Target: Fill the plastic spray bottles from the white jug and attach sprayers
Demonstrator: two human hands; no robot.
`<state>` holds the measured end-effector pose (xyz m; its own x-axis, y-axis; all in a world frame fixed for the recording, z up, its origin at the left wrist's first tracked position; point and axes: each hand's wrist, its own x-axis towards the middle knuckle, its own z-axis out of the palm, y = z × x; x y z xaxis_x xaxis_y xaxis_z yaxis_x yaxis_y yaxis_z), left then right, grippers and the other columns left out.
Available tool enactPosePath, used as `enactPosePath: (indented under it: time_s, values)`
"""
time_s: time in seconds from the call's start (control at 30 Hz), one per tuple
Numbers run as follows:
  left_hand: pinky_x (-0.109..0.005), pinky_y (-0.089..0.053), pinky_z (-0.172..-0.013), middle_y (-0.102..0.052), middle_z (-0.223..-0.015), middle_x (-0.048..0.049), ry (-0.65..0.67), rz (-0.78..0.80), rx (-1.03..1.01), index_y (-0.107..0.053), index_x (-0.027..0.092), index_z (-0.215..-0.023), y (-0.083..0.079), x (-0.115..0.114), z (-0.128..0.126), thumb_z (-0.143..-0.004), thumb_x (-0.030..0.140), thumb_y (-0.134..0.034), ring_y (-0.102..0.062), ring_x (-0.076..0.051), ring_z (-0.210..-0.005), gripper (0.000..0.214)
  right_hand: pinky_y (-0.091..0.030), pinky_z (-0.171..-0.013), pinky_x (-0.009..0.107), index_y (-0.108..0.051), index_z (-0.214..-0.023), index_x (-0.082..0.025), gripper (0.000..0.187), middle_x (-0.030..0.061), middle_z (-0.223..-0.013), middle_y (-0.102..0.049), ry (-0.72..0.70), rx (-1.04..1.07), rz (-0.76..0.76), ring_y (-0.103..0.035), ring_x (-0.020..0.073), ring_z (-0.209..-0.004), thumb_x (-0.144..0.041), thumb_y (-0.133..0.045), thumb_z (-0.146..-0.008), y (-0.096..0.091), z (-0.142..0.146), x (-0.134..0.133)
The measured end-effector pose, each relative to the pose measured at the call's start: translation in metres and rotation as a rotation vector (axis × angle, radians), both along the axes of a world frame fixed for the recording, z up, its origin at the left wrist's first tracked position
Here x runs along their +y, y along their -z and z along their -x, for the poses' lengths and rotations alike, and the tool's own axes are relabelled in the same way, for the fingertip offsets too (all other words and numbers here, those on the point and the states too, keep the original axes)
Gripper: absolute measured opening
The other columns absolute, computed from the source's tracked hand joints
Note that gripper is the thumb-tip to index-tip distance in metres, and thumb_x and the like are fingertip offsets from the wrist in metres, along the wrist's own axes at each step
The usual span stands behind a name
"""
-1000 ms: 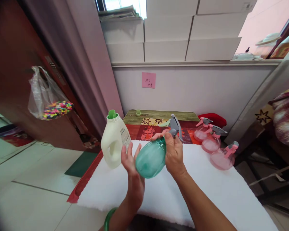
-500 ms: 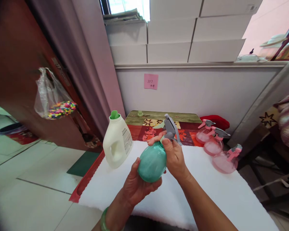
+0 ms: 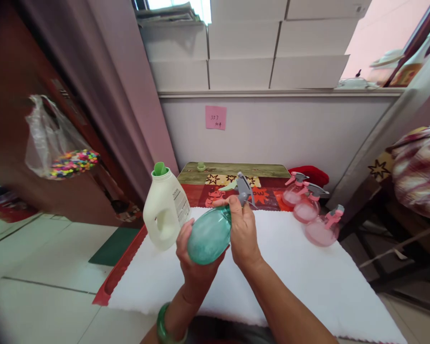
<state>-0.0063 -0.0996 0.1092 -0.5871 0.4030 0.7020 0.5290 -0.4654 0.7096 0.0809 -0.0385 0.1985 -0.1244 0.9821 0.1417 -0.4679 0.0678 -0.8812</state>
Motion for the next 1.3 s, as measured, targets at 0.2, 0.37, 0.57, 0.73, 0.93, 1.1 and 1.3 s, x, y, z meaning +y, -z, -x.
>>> enactPosePath:
  time_s: [0.2, 0.37, 0.57, 0.73, 0.93, 1.1, 1.3]
  values:
    - [-0.064, -0.039, -0.117, -0.038, -0.164, -0.0176, 0.227, -0.108, 0.104, -0.048, 0.032, -0.142, 0.002, -0.003, 0.004, -0.051, 0.040, -0.103, -0.046, -0.045, -0.147, 0.107, -0.059, -0.083, 0.040, -0.059, -0.086, -0.026, 0.039, 0.0039, -0.086, -0.078, -0.024, 0.152, -0.073, -0.074, 0.0270, -0.097, -0.064, -0.069, -0.090, -0.004, -0.002, 0.007]
    - [-0.051, -0.059, -0.090, -0.054, -0.152, -0.0212, 0.889, 0.332, -0.879, -0.040, 0.026, -0.155, -0.034, -0.012, 0.005, -0.082, 0.076, -0.068, -0.058, -0.042, -0.134, 0.093, -0.059, -0.086, 0.046, -0.062, -0.089, -0.027, 0.040, 0.0060, -0.091, -0.077, -0.112, 0.086, -0.236, -0.072, 0.0299, -0.102, -0.067, -0.069, -0.088, 0.000, -0.016, 0.016]
    - [-0.028, -0.051, -0.054, -0.076, -0.098, -0.0125, 1.163, 0.477, -1.136, -0.060, 0.017, -0.138, -0.036, -0.008, 0.015, -0.075, 0.059, -0.085, -0.072, -0.026, -0.077, 0.080, -0.058, -0.086, 0.045, -0.065, -0.088, -0.026, 0.043, 0.0080, -0.092, -0.077, -0.240, 0.021, -0.278, -0.072, 0.0302, -0.101, -0.068, -0.068, -0.089, 0.002, -0.017, 0.019]
    - [-0.040, -0.062, -0.073, -0.074, -0.112, -0.0076, 0.832, 0.293, -0.854, -0.054, 0.027, -0.141, -0.019, -0.001, 0.009, -0.065, 0.038, -0.094, -0.072, -0.027, -0.087, 0.087, -0.056, -0.084, 0.038, -0.072, -0.091, -0.024, 0.041, 0.0062, -0.095, -0.077, -0.142, -0.085, -0.301, -0.071, 0.0247, -0.093, -0.063, -0.059, -0.098, 0.005, -0.013, 0.022]
    - [-0.035, -0.064, -0.077, -0.069, -0.130, -0.0038, 0.675, 0.150, -0.786, -0.057, 0.033, -0.134, 0.005, 0.008, 0.003, -0.065, 0.035, -0.094, -0.073, -0.027, -0.103, 0.078, -0.055, -0.089, 0.036, -0.074, -0.087, -0.022, 0.047, 0.0067, -0.097, -0.076, -0.095, -0.140, -0.266, -0.068, 0.0227, -0.092, -0.063, -0.057, -0.099, 0.007, -0.003, 0.023]
    - [-0.036, -0.063, -0.084, -0.074, -0.127, -0.0096, 0.672, 0.138, -0.935, -0.063, 0.028, -0.139, 0.007, 0.017, -0.001, -0.074, 0.060, -0.084, -0.071, -0.032, -0.117, 0.075, -0.053, -0.103, 0.040, -0.064, -0.122, -0.027, 0.062, 0.0076, -0.127, -0.071, -0.185, -0.152, -0.178, -0.066, 0.0262, -0.118, -0.049, -0.093, -0.071, 0.016, -0.005, 0.021]
    - [-0.044, -0.054, -0.105, -0.071, -0.133, -0.0141, 0.676, 0.174, -0.880, -0.062, 0.021, -0.141, 0.025, 0.039, -0.004, -0.085, 0.079, -0.061, -0.065, -0.033, -0.128, 0.080, -0.055, -0.091, 0.041, -0.060, -0.126, -0.025, 0.070, 0.0068, -0.115, -0.075, -0.185, -0.678, -0.108, -0.069, 0.0281, -0.109, -0.050, -0.093, -0.069, 0.038, -0.017, 0.018]
